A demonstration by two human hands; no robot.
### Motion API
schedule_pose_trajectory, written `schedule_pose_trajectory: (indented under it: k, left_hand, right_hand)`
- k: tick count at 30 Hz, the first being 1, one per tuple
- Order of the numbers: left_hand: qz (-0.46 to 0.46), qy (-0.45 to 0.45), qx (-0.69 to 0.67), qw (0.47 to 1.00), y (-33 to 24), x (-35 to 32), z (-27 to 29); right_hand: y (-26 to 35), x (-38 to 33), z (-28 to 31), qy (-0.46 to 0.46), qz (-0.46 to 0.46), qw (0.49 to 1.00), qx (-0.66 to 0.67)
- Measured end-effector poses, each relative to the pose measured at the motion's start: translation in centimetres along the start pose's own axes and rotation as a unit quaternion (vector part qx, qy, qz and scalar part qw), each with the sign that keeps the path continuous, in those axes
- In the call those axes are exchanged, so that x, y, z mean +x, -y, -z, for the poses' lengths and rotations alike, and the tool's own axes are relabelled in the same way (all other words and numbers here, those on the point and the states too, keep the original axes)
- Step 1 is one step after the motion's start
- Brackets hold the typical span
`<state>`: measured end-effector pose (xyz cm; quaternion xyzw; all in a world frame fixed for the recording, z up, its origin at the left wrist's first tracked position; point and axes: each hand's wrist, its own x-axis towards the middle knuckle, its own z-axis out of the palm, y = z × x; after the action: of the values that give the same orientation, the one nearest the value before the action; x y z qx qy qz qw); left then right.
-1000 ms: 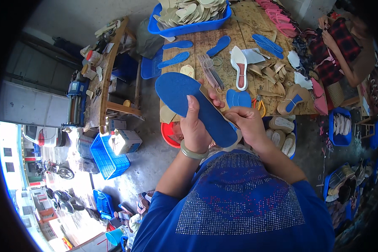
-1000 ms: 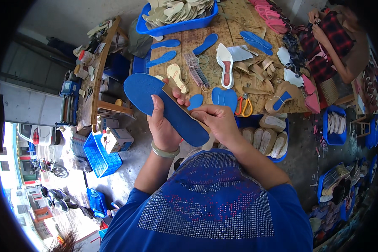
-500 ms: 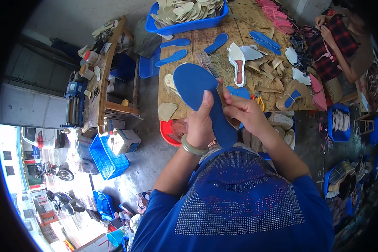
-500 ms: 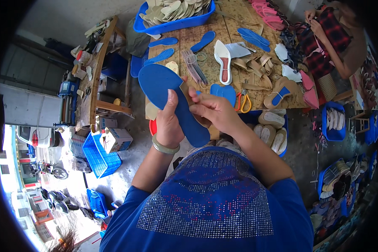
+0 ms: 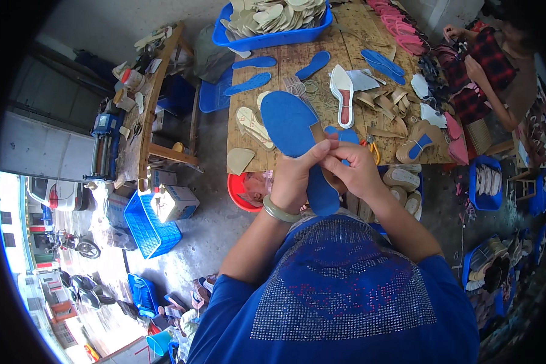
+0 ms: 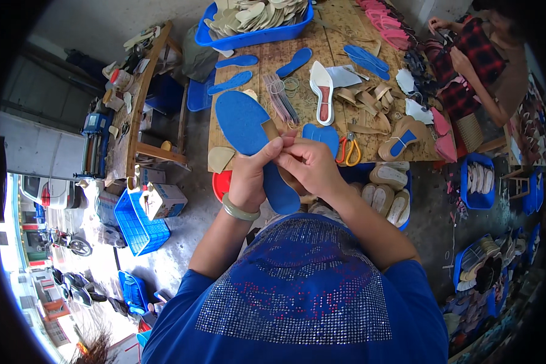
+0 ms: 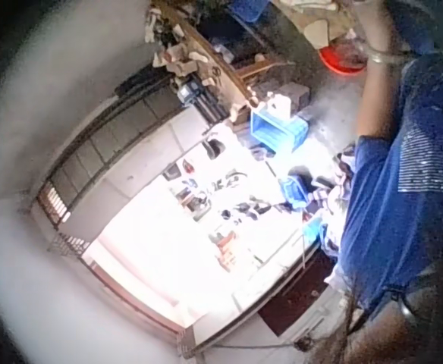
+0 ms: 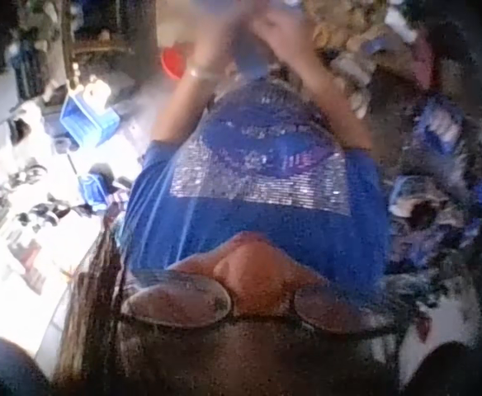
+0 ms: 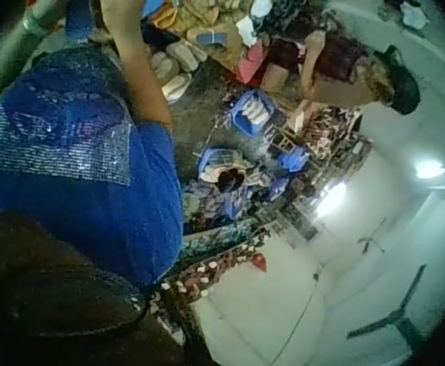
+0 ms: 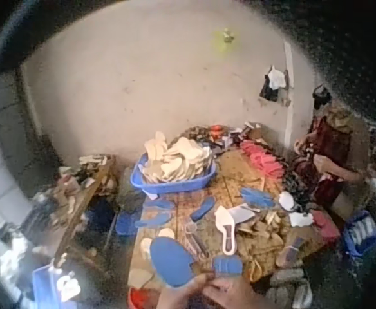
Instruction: The person assembles slipper components by hand at a wooden workbench. They pick up blue insoles and beige soles, align them, and press them together. The person handles multiple pairs sequentially, placing finished units on the table while another worker operates nearby.
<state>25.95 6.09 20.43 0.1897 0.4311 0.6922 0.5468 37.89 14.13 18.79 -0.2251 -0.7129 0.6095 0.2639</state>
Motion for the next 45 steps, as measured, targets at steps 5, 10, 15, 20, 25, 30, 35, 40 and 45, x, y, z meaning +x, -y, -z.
schedule_pose_trajectory:
  k: [5, 10, 15, 20, 25, 30, 35, 40, 45]
  left_hand:
    - [-0.003, -0.009, 0.013, 1.000, -0.6, -0.2, 0.1]
    - [-0.026, 0.015, 0.092, 0.995, 0.6, 0.2, 0.3]
    - [-0.018, 0.011, 0.076, 0.997, 0.8, 0.5, -0.4]
    - [0.003, 0.027, 0.052, 0.998, 0.4, 0.7, -1.0]
    - [0.051, 0.070, 0.094, 0.992, 1.1, 1.7, 0.3]
    - [0.048, 0.080, 0.063, 0.994, 0.9, 2.0, -0.3]
    - [0.075, 0.077, 0.049, 0.993, 1.5, 2.6, -0.1]
    - [0.099, 0.061, 0.035, 0.993, 1.3, 2.8, -0.4]
    - [0.087, 0.063, 0.062, 0.992, 1.8, 3.1, -0.1]
  right_hand:
    - [0.5, 0.7, 1.4, -0.002, 0.029, 0.999, -0.019]
    - [1.5, 2.5, 2.3, -0.037, -0.031, 0.994, 0.096]
    - [1.1, 2.8, 2.0, -0.042, 0.058, 0.996, 0.052]
    - [1.4, 3.0, 3.3, 0.014, -0.026, 0.992, 0.120]
    - [0.6, 3.2, 3.9, 0.005, -0.014, 0.996, 0.093]
    - [0.8, 3.5, 4.1, 0.009, -0.060, 0.986, 0.156]
    - [1.0, 3.4, 4.0, -0.001, -0.154, 0.979, 0.135]
    - [-1.9, 4.0, 3.8, -0.059, -0.027, 0.991, 0.114]
    - [-0.8, 3.6, 4.0, 0.056, -0.173, 0.978, 0.106]
